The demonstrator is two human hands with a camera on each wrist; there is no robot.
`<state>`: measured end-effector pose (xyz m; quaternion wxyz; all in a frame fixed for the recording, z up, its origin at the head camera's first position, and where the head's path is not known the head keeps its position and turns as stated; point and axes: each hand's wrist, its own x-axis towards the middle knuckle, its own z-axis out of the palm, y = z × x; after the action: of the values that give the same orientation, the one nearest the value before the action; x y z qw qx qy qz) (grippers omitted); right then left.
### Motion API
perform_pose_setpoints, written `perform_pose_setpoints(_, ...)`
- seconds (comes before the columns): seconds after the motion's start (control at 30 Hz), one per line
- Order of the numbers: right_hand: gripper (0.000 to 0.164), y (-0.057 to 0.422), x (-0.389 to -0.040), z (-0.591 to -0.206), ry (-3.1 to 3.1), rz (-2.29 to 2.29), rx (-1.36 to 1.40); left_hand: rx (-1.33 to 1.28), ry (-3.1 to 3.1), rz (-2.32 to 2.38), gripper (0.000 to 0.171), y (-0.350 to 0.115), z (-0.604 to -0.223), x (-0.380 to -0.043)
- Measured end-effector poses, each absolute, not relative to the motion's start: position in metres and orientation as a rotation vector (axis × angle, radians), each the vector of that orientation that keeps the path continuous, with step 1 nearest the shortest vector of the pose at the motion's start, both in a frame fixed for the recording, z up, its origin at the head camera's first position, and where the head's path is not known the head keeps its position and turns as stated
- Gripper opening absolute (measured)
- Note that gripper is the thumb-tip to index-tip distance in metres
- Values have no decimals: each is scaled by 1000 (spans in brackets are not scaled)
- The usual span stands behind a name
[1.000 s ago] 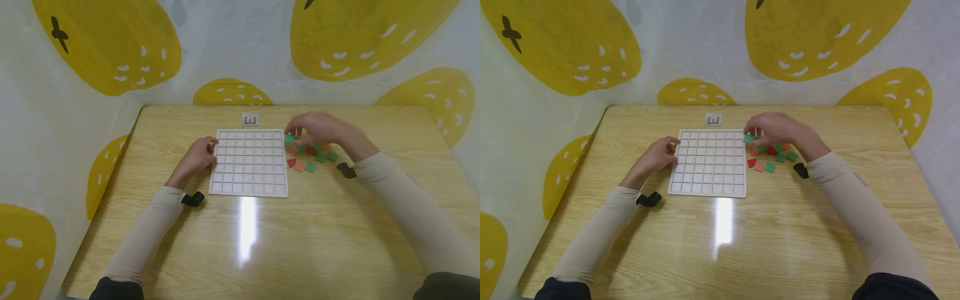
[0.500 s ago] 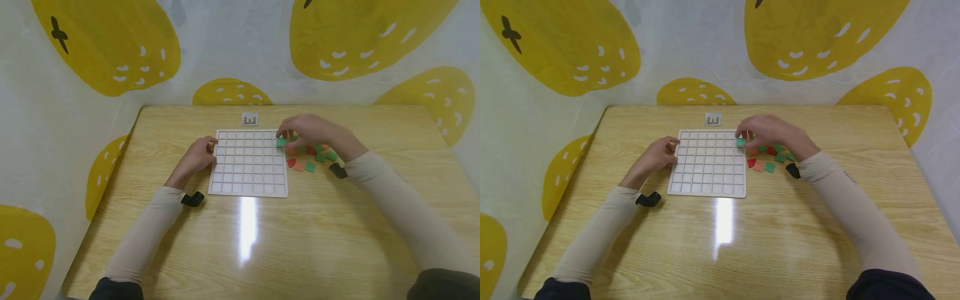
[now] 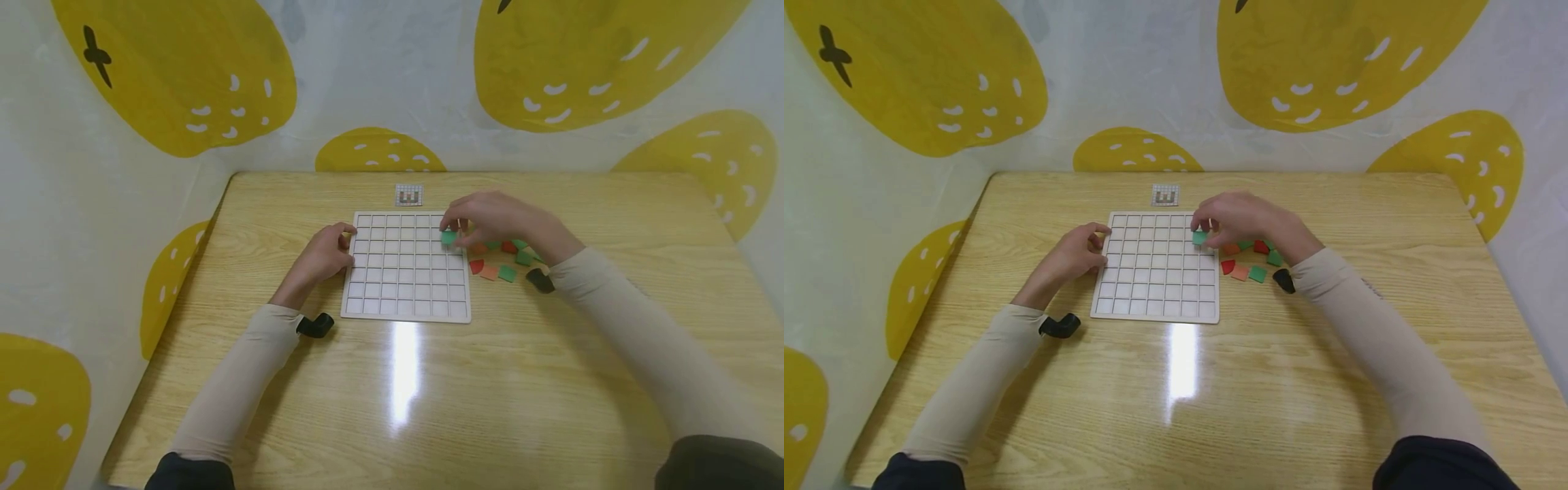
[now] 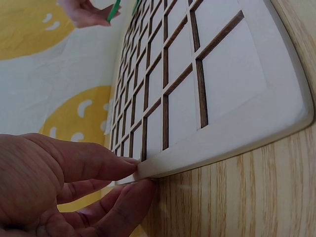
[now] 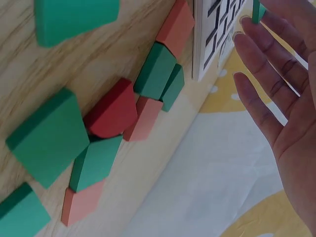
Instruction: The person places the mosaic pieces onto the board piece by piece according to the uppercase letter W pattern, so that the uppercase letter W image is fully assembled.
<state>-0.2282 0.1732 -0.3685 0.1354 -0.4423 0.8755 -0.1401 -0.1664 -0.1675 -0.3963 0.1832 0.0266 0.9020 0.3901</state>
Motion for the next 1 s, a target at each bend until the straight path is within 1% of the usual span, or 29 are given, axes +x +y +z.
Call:
perform_pose_setpoints(0.37,30,162,-230,-373,2513,-372,-1296,82,2560,1083,61,-168,-398,-167)
perform_pose_setpoints(0.67,23,156,-228,-377,2537,-323,-1334,79,2566,1068,61,-167,-397,-166)
perform_pose_setpoints(1.0,22,153,-228,-382,2542,-279,-1375,84,2576,1060,61,-166,-397,-166)
